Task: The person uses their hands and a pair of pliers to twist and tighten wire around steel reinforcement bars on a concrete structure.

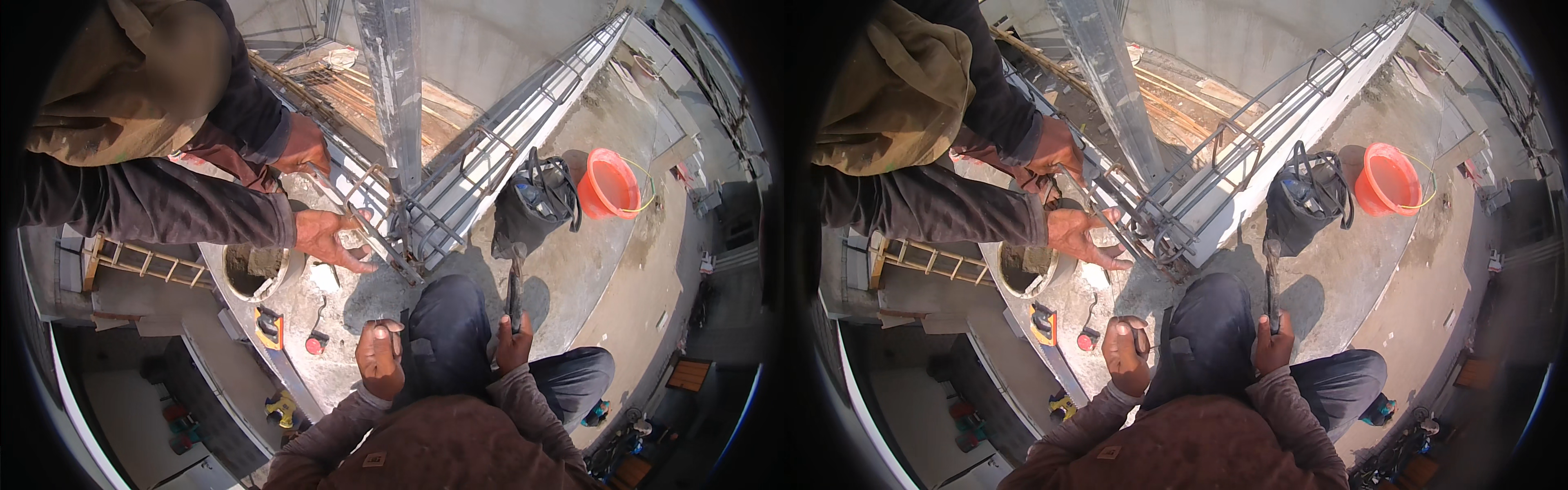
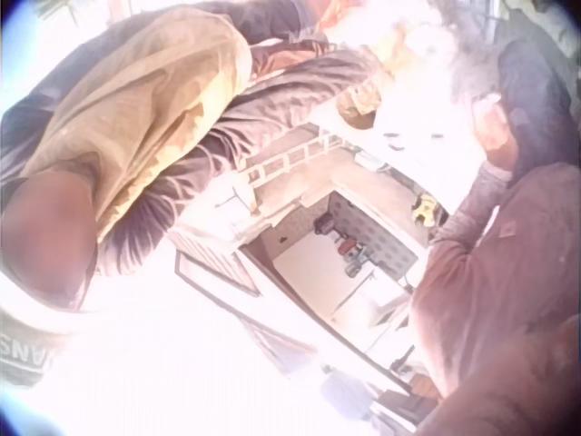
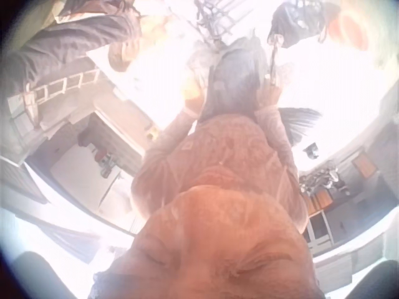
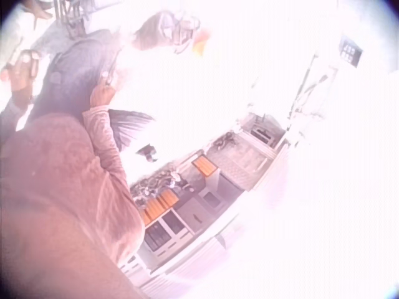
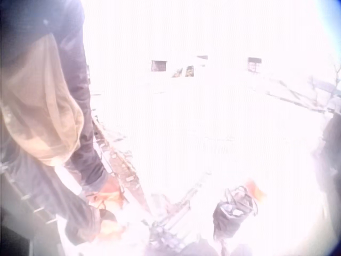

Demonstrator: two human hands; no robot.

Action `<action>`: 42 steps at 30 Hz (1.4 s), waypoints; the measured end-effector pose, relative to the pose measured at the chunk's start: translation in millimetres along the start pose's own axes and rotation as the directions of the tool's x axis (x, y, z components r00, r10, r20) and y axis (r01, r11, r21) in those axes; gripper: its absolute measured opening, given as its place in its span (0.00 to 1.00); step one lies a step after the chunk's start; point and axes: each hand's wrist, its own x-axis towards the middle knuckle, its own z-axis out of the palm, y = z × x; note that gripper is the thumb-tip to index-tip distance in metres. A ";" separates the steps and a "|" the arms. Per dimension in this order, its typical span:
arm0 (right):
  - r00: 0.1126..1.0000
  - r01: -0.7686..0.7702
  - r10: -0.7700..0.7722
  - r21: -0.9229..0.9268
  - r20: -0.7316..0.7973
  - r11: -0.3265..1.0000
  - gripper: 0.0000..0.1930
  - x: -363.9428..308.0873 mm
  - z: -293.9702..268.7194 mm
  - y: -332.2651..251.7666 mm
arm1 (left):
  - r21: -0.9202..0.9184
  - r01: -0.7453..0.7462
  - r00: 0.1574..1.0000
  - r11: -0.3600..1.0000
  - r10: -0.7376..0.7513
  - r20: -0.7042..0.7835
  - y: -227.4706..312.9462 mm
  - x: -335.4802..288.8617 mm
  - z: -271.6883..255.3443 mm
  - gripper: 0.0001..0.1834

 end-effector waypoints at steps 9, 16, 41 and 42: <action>0.898 -0.430 0.384 -0.605 -0.213 0.670 0.16 59.0 22.5 174.3 | 0.325 0.059 0.993 0.944 -0.088 0.075 -2.3 -30.4 -32.9 0.20; 0.638 -0.769 0.759 -0.139 -0.127 0.623 0.17 65.8 28.1 267.3 | 0.414 -0.167 0.985 0.895 0.166 0.039 -28.9 -5.3 -28.0 0.21; 0.989 0.080 -0.092 0.108 0.113 0.991 0.15 35.1 113.5 -22.2 | 0.486 -0.451 0.892 0.748 0.389 0.228 -15.6 74.3 11.0 0.16; 0.990 0.063 -0.077 0.116 0.120 0.991 0.15 36.5 111.8 -23.0 | 0.468 -0.484 0.874 0.740 0.436 0.214 -18.5 78.2 10.5 0.15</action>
